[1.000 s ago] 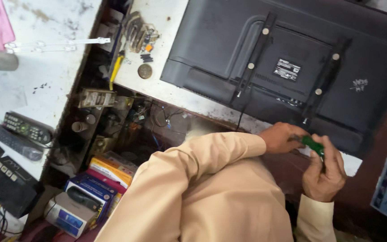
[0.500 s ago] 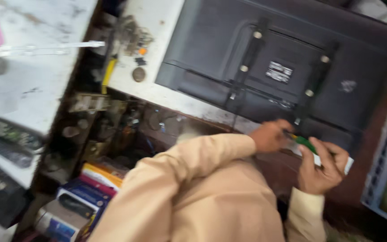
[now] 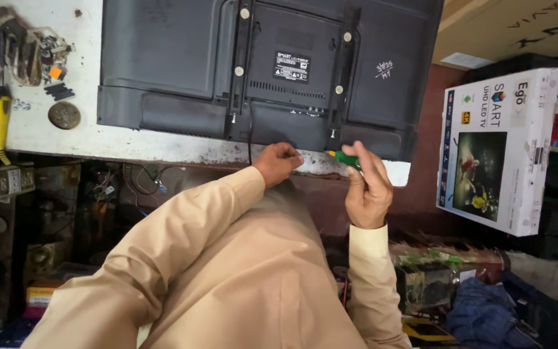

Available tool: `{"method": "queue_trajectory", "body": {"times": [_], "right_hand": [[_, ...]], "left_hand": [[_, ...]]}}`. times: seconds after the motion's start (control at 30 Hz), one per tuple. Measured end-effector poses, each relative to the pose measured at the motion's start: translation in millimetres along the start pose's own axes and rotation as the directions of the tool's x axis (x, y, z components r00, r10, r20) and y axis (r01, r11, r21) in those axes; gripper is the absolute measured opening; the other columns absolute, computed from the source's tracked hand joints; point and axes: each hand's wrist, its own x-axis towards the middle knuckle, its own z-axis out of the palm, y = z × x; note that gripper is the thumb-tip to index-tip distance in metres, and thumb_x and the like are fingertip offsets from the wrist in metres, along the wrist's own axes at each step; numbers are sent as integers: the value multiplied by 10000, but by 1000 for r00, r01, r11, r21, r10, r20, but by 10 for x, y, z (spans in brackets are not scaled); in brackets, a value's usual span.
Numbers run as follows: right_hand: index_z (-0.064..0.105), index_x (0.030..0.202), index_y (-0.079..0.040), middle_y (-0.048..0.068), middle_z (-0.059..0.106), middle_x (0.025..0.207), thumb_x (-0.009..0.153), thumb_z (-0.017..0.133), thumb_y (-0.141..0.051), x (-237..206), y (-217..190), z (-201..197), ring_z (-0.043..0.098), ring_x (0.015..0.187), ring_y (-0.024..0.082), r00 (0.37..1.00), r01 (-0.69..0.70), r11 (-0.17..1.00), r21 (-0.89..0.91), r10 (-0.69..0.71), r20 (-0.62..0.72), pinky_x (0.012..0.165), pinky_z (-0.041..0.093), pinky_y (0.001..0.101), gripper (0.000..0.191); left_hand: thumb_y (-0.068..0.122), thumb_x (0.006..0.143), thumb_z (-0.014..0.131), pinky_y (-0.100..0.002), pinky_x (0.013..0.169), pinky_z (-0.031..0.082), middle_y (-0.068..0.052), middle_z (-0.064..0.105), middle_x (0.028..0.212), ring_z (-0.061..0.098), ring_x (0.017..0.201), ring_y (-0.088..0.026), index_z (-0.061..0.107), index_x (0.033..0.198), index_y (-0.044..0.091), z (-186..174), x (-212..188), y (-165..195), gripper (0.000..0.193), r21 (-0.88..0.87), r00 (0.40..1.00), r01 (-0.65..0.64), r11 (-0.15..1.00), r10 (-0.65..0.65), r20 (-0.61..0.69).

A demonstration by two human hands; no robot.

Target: The person attaches a wall-mount bracket to the back of a television lying face-down on a workbench. They align the bracket arms over the mounting holes, insert screws by hand, and use a green-handled screwdriver to tighten the screws, working around the bracket on different sides of the TV.

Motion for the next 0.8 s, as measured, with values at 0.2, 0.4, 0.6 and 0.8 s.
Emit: {"method": "queue_trajectory", "body": {"times": [0.2, 0.4, 0.6, 0.8], "right_hand": [[704, 1311, -77, 141, 665, 1181, 908, 797, 32, 16, 0, -13, 662, 1080, 258, 998, 56, 993, -108, -58, -13, 983, 538, 324, 428], [605, 1407, -27, 173, 633, 1300, 953, 699, 37, -13, 57, -9, 635, 1189, 307, 995, 92, 995, -44, -89, 48, 1061, 505, 348, 469], [633, 1405, -68, 109, 677, 1254, 963, 676, 65, -8, 69, -13, 682, 1150, 294, 999, 36, 999, -10, -36, 27, 1054, 529, 346, 464], [694, 1322, -98, 138, 615, 1247, 900, 768, 48, 27, 12, -13, 666, 1129, 308, 996, 86, 994, -60, -87, -18, 1001, 547, 338, 453]], "left_hand": [[253, 874, 734, -281, 437, 426, -11, 626, 706, 560, 547, -93, 704, 939, 64, 18, 6, 42, 203, -103, 989, 137, 985, -131, 66], [217, 885, 731, -284, 425, 420, -24, 634, 704, 568, 541, -103, 703, 929, 41, 61, 58, 8, 183, -140, 991, 132, 981, -125, 57], [212, 883, 737, -289, 419, 442, -42, 656, 710, 595, 540, -116, 709, 934, 26, 139, 122, 42, 195, -150, 989, 132, 980, -120, 90], [197, 883, 753, -282, 435, 458, -48, 666, 717, 617, 557, -122, 716, 947, 23, 154, 163, 113, 190, -185, 984, 148, 972, -126, 123]]}}
